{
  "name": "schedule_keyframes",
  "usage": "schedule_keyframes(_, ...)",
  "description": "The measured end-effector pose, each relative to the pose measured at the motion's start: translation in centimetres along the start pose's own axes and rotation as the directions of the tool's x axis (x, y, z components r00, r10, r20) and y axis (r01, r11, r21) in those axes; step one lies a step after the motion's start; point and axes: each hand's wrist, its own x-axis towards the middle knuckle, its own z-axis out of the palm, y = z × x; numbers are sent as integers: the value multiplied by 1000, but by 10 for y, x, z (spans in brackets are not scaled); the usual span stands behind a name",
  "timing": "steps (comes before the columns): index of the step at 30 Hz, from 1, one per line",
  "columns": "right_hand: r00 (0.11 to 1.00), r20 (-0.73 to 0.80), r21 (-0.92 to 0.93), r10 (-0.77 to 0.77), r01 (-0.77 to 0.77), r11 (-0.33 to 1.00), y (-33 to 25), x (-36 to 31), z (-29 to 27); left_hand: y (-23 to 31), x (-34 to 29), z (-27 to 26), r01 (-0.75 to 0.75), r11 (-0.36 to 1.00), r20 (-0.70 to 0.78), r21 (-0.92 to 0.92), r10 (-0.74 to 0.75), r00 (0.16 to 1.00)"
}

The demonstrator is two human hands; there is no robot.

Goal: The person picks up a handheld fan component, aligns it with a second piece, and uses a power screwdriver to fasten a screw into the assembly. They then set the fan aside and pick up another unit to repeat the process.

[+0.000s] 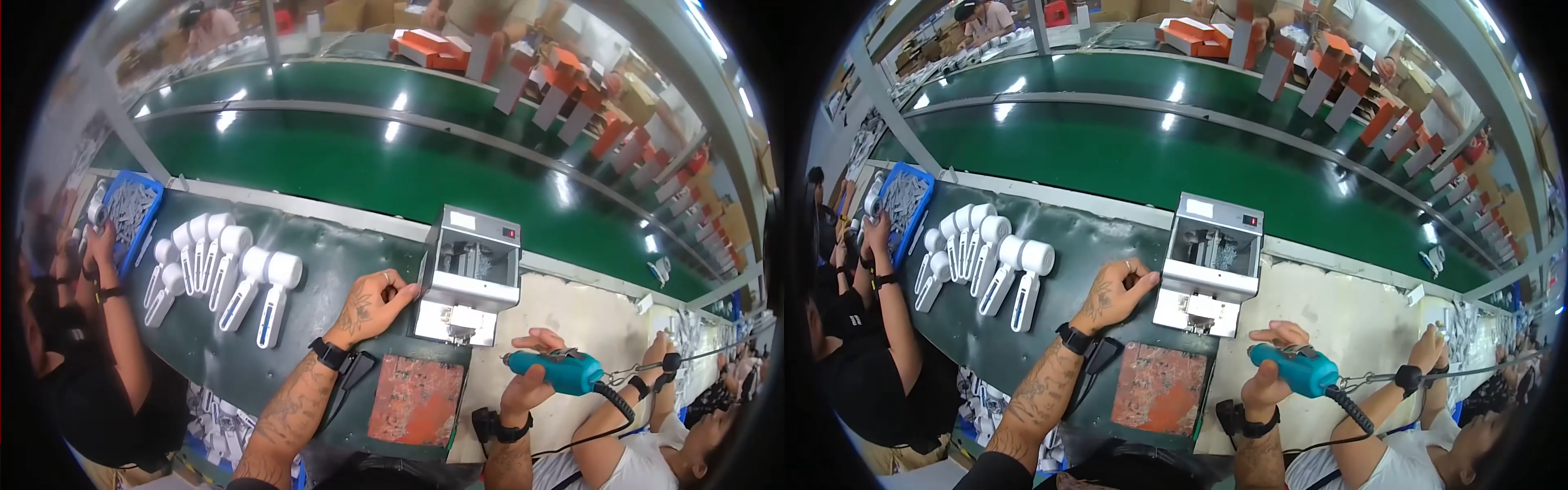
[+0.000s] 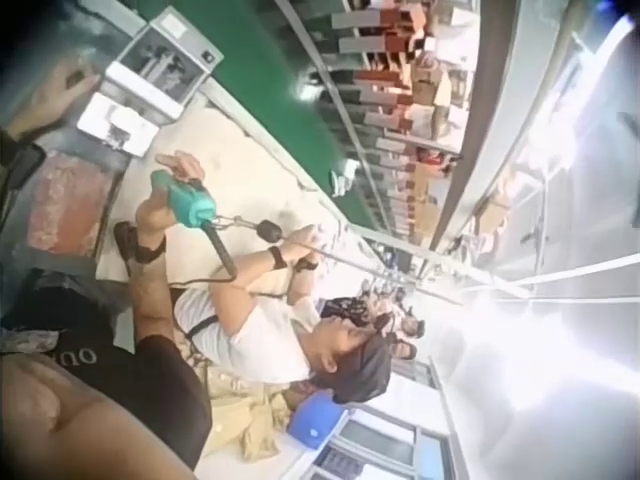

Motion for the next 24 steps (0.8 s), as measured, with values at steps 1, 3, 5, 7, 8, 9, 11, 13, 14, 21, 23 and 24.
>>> schedule_keyframes(1, 1000, -3, 0, -11, 11, 1000, 1, 0, -2, 1, 1, 1, -1, 1000, 0, 3, 1, 1000)
schedule_keyframes(3, 1000, -8, 15, 23, -23, 1000, 1, -5, -1, 4, -3, -3, 19, 1000, -4, 8, -19, 1000)
schedule_keyframes(5, 1000, -5, 44, -2, 2, 999, 0, -6, 2, 6, -4, -6, 53, 999, -2, 5, -53, 999)
schedule_keyframes(7, 999, 1, 74, 45, -45, 996, -6, -6, 7, 4, -5, -9, 51, 999, 1, 6, -51, 999)
schedule_keyframes(8, 999, -1, 77, 40, -40, 996, -8, -5, 8, 4, -5, -9, 76, 997, 10, 0, -76, 997)
schedule_keyframes(9, 999, 8, 81, 44, -44, 996, -10, -4, 8, 3, -5, -9, 101, 995, 20, -5, -101, 995)
schedule_keyframes(11, 999, 17, 84, 48, -49, 995, -9, -3, 9, 5, -3, -9, 97, 995, 19, -8, -96, 995)
schedule_keyframes(13, 999, 2, 9, -44, 44, 999, -3, -2, 6, 10, -2, -9, 100, 995, 15, 10, -100, 995)
schedule_keyframes(14, 999, 2, 11, -46, 46, 999, -5, -2, 7, 9, -1, -9, 98, 995, 14, 10, -98, 995)
schedule_keyframes(21, 999, 30, 77, 39, -42, 996, -10, -2, 11, 3, -3, -8, 57, 997, 13, -57, -56, 998)
schedule_keyframes(23, 999, 25, 51, 36, -37, 998, -8, -3, 11, 3, -4, -9, 50, 997, 10, -63, -50, 999)
schedule_keyframes(24, 1000, 26, 40, 17, -18, 999, -6, -4, 10, 6, -5, -11, 60, 997, 15, -58, -60, 998)
